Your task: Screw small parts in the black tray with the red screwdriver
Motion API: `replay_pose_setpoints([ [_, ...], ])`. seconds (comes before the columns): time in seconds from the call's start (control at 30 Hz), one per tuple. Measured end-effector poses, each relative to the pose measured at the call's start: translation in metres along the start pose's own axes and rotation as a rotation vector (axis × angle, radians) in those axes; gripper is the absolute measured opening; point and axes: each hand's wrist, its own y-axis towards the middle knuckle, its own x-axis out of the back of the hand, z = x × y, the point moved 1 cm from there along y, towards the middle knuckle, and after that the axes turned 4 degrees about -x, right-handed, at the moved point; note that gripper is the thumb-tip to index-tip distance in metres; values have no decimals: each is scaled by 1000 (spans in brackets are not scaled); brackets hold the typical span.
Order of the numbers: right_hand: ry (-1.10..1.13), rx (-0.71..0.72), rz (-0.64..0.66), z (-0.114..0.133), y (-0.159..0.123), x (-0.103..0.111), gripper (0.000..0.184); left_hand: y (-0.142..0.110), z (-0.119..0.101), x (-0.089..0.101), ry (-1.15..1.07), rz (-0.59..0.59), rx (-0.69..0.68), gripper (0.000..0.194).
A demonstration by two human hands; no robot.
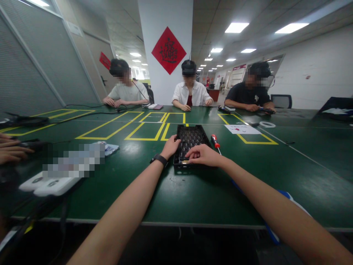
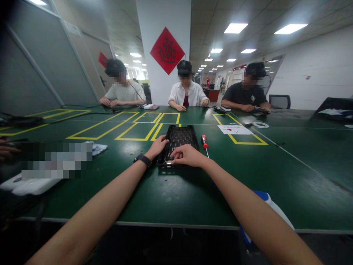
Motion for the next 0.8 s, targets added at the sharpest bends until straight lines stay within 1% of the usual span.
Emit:
replay_pose_setpoints([
  [0.23, -37, -1, 5, 3, -1, 2, 34, 0, -1, 0, 4, 2, 8, 44],
  [0.47, -30, 12, 1, 1, 0, 1, 34, -1, -3, 1, 2, 6, 16, 45],
  [0.6, -119, 53, -32, 4, 0, 2, 27, -1, -4, 2, -8, 7, 33, 45],
  [0.7, -183, 100, -17, 9, -1, 3, 22, -1, -3, 1, 10, 11, 27, 45],
  [0.8, -192, 107, -2, 10, -1, 4, 22, 0, -2, 0, 25, 15, 16, 46],
])
